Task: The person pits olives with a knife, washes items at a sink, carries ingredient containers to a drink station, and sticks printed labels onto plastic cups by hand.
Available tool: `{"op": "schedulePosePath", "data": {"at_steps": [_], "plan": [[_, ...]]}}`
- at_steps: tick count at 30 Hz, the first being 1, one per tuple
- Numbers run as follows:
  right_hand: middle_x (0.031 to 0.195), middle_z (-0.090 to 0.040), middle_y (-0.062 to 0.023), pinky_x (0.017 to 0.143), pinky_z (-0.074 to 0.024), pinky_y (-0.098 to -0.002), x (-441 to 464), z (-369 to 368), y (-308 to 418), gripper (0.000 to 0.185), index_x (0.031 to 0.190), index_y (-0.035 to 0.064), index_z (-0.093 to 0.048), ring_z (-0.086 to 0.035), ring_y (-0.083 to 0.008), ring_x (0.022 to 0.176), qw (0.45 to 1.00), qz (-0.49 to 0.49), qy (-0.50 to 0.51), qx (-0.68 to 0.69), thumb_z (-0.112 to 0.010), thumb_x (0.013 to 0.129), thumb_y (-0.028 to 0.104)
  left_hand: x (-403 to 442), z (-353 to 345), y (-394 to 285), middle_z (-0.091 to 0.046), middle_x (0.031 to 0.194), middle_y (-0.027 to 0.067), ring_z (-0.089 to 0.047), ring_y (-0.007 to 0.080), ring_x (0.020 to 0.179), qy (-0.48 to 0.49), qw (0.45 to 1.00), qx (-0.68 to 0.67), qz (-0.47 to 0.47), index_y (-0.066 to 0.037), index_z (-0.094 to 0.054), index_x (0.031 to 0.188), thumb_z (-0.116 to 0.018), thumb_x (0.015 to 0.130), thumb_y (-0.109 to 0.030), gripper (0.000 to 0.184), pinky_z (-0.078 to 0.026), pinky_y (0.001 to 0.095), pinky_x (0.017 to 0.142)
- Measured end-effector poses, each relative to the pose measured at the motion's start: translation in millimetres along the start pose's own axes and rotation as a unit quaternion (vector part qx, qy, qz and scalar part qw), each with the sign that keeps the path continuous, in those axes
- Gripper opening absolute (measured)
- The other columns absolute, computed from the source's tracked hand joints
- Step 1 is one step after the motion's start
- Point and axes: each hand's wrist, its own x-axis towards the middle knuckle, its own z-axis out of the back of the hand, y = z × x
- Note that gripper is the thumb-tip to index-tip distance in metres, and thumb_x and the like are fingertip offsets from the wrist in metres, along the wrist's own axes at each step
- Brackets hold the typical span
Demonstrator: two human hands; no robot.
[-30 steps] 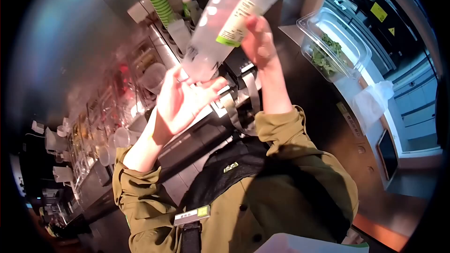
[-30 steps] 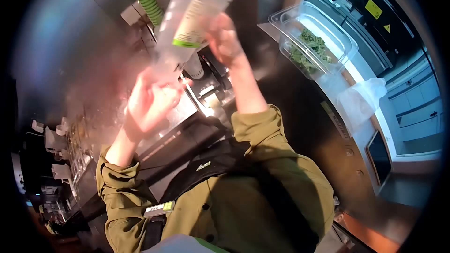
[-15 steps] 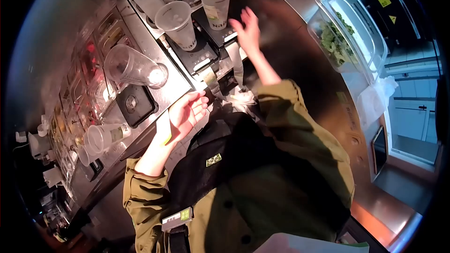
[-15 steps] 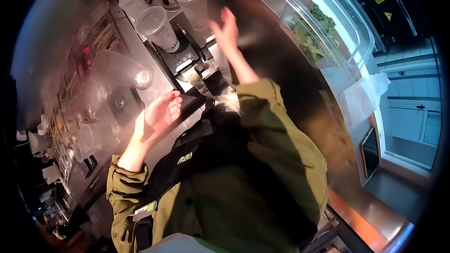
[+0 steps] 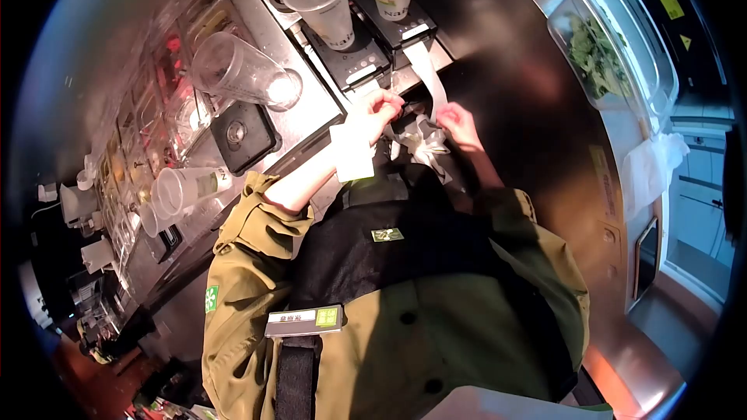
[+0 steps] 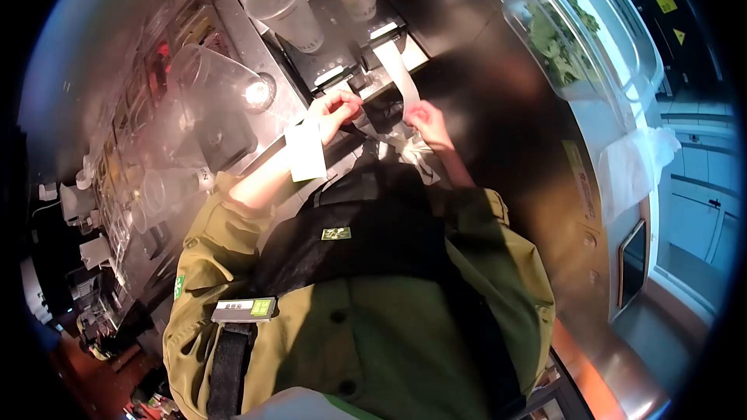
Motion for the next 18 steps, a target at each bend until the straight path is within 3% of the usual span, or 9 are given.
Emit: {"op": "schedulePosePath", "data": {"at_steps": [1,3,5,7,9,10,15,17,18], "plan": [[0.071,-0.057,-0.0011,0.058,-0.0413,-0.0196,12,2,-9,0.030,0.103,0.0041,-0.050,-0.054,-0.0088,0.065,0.991,0.075,-0.069,-0.081,-0.063,0.076,0.005,2,-1,7,-0.060,0.076,0.0038,-0.055,0.0090,0.068,0.007,1.000,0.005,-0.005,0.000,-0.058,0.092,-0.052,0.081,-0.003,0.013,-0.045,0.0206,0.064],[0.100,-0.056,-0.0099,0.079,-0.0425,-0.0281,47,-3,2,0.050,0.114,0.0012,-0.046,-0.053,-0.0184,0.089,0.970,0.098,-0.197,-0.102,-0.068,0.071,0.012,2,-3,12,-0.060,0.077,0.0033,-0.055,0.0089,0.069,0.000,0.999,0.038,-0.008,-0.001,-0.059,0.092,-0.053,0.080,-0.003,0.014,-0.044,0.0207,0.064],[0.116,-0.050,-0.0169,0.090,-0.0367,-0.0331,92,-6,-21,0.071,0.127,0.0011,-0.034,-0.048,-0.0243,0.107,0.944,0.147,-0.177,-0.237,-0.068,0.067,0.018,-4,-3,17,-0.060,0.078,0.0034,-0.055,0.0091,0.069,-0.005,0.993,0.114,-0.034,-0.001,-0.060,0.092,-0.053,0.080,-0.003,0.014,-0.045,0.0209,0.065],[0.095,-0.061,-0.0100,0.081,-0.0409,-0.0276,98,-26,6,0.058,0.122,-0.0001,-0.041,-0.056,-0.0185,0.088,0.998,-0.023,-0.049,-0.011,-0.065,0.071,0.016,-10,1,19,-0.060,0.080,0.0040,-0.055,0.0100,0.070,0.000,0.997,0.072,-0.011,-0.001,-0.060,0.093,-0.053,0.081,-0.005,0.014,-0.045,0.0217,0.065],[0.084,-0.062,-0.0042,0.075,-0.0416,-0.0260,91,-30,23,0.041,0.111,-0.0004,-0.052,-0.055,-0.0152,0.076,0.995,-0.094,0.017,0.022,-0.062,0.074,0.016,-12,5,16,-0.060,0.081,0.0041,-0.056,0.0105,0.070,-0.009,0.999,0.031,0.021,0.000,-0.060,0.093,-0.054,0.082,-0.007,0.014,-0.045,0.0219,0.065],[0.079,-0.056,0.0002,0.063,-0.0379,-0.0220,70,-31,49,0.015,0.089,0.0045,-0.060,-0.049,-0.0075,0.070,0.992,-0.106,0.036,0.062,-0.059,0.077,0.014,-9,12,23,-0.060,0.082,0.0039,-0.055,0.0108,0.071,-0.016,0.999,0.018,0.045,0.001,-0.059,0.093,-0.055,0.082,-0.008,0.015,-0.046,0.0221,0.066],[0.087,-0.058,-0.0042,0.073,-0.0434,-0.0241,-5,0,81,0.035,0.116,0.0009,-0.047,-0.054,-0.0106,0.082,0.992,-0.096,0.076,0.036,-0.052,0.083,0.011,9,-8,49,-0.058,0.101,0.0029,-0.053,0.0113,0.092,-0.033,0.992,0.090,0.080,-0.003,-0.052,0.114,-0.058,0.083,-0.035,0.045,-0.040,0.0226,0.079],[0.090,-0.058,-0.0057,0.074,-0.0435,-0.0248,-32,6,87,0.039,0.121,0.0004,-0.042,-0.054,-0.0115,0.082,0.999,-0.029,0.002,-0.032,-0.051,0.083,0.005,6,-39,33,-0.052,0.116,0.0069,-0.048,0.0138,0.106,0.004,0.983,-0.006,0.185,0.000,-0.041,0.126,-0.053,0.081,-0.052,0.069,-0.037,0.0253,0.088],[0.089,-0.058,-0.0057,0.075,-0.0433,-0.0249,-43,7,100,0.036,0.118,0.0004,-0.043,-0.054,-0.0117,0.083,0.999,-0.034,0.011,-0.027,-0.052,0.083,0.004,2,-56,22,-0.053,0.115,0.0069,-0.049,0.0150,0.105,0.056,0.977,-0.099,0.180,0.000,-0.043,0.123,-0.051,0.082,-0.052,0.067,-0.037,0.0267,0.088]]}}
